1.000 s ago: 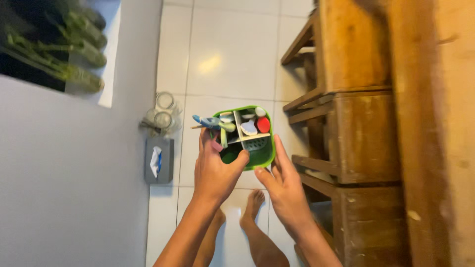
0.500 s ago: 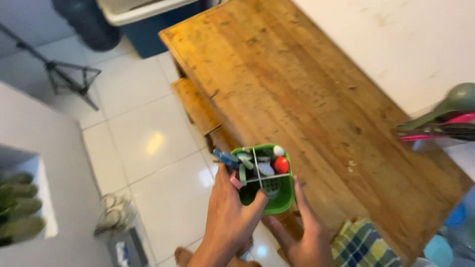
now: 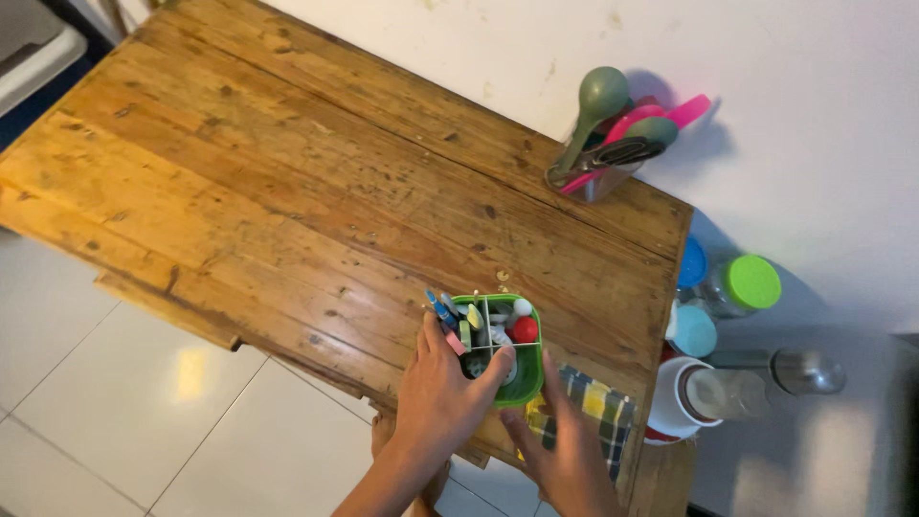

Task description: The person folds a cloth, moves a container of utensils, places several glasses and a tissue box on a wooden table, and then organizes cutlery into the container.

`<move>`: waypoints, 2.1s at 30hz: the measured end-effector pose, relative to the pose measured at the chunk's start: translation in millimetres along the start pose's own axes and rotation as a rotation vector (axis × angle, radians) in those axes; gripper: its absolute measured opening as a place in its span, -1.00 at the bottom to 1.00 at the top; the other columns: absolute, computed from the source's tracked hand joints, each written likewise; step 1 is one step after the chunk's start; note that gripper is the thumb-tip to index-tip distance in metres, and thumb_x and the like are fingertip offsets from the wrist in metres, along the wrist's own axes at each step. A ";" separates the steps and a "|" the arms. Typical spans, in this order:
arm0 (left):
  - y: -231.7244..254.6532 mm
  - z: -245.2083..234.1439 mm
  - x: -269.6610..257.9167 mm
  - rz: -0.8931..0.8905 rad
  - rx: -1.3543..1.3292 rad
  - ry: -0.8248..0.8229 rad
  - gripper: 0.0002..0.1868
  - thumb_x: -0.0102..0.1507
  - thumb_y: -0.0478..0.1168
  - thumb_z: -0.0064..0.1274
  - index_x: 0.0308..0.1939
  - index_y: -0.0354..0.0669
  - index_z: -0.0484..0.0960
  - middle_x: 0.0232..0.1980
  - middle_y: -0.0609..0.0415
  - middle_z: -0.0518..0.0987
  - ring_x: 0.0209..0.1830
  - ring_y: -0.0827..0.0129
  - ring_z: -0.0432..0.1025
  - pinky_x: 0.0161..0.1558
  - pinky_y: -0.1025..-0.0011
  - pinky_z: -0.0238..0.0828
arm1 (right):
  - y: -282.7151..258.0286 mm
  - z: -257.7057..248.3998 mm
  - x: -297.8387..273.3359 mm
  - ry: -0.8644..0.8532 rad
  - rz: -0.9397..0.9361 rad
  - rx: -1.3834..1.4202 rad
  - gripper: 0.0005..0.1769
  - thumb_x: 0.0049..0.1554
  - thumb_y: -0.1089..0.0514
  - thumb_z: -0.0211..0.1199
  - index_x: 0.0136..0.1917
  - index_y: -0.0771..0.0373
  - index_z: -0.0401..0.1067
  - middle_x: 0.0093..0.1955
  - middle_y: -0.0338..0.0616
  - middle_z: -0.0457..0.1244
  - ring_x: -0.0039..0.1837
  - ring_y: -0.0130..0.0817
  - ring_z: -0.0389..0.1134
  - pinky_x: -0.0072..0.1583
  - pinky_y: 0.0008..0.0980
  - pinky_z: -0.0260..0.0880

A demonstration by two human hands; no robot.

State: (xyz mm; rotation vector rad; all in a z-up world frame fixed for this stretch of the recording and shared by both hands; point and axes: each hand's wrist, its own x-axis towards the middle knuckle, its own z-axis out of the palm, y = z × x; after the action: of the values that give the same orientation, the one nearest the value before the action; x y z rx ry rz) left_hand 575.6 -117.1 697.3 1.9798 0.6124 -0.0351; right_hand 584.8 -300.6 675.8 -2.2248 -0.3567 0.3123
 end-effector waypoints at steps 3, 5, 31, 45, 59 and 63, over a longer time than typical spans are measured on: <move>-4.4 -2.0 14.0 -0.067 0.020 -0.121 0.03 0.08 0.32 0.18 0.35 -0.34 0.18 0.21 -0.29 0.45 0.21 -0.14 0.42 0.14 0.06 0.40 | -2.3 11.5 -8.1 -0.102 0.437 0.081 0.10 0.14 -0.15 0.33 0.80 0.03 -0.11 0.10 0.23 0.40 0.09 0.06 0.54 0.21 -0.17 0.52; -7.0 -3.0 29.9 -0.062 0.032 -0.196 -0.01 0.09 0.33 0.16 0.32 -0.31 0.22 0.21 -0.27 0.46 0.20 -0.14 0.44 0.12 0.05 0.41 | -5.5 18.0 2.2 0.068 0.211 0.036 -0.02 0.10 -0.06 0.36 0.62 0.19 -0.05 0.40 0.22 0.27 0.47 -0.08 0.29 0.38 -0.19 0.27; -63.0 -10.8 84.9 0.318 0.099 -0.619 0.23 -0.15 -0.06 0.57 0.42 -0.19 0.07 0.38 -0.20 0.38 0.39 -0.12 0.30 0.33 0.10 0.28 | 30.0 12.4 57.4 -0.132 0.233 0.150 0.26 -0.23 0.03 0.62 0.59 0.09 -0.03 0.52 -0.03 0.16 0.52 -0.15 0.20 0.42 -0.18 0.23; 30.8 50.2 152.2 0.425 0.174 -0.680 0.36 -0.08 0.05 0.54 0.53 -0.20 -0.12 0.29 -0.28 0.49 0.21 -0.17 0.47 0.15 0.10 0.46 | 63.4 -68.5 104.9 0.046 0.236 0.442 0.00 -0.13 0.13 0.55 0.51 0.17 0.16 0.35 -0.12 0.34 0.35 -0.27 0.39 0.30 -0.25 0.40; 99.9 197.1 267.2 0.226 0.232 -0.785 0.31 0.06 0.04 0.37 0.67 0.00 -0.23 0.13 -0.32 0.64 0.05 -0.16 0.60 0.12 0.17 0.53 | 187.8 -153.6 214.7 0.272 0.181 0.319 0.05 -0.12 0.40 0.47 0.54 0.21 0.05 0.33 -0.09 0.29 0.34 -0.33 0.31 0.27 -0.33 0.35; 87.3 225.8 277.5 0.653 -0.052 -0.534 0.15 0.12 -0.16 0.36 0.60 -0.25 -0.10 0.45 -0.44 0.32 0.27 -0.27 0.42 0.14 0.05 0.49 | 206.1 -159.7 240.6 0.234 0.377 0.314 0.16 -0.12 0.37 0.49 0.63 0.10 -0.01 0.31 -0.17 0.31 0.30 -0.38 0.34 0.24 -0.35 0.37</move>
State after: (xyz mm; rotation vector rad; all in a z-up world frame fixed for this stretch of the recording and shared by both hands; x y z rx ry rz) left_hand 907.9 -226.7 582.7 1.9214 -0.3777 -0.1379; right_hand 893.1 -453.1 588.8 -1.9786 0.2287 0.2798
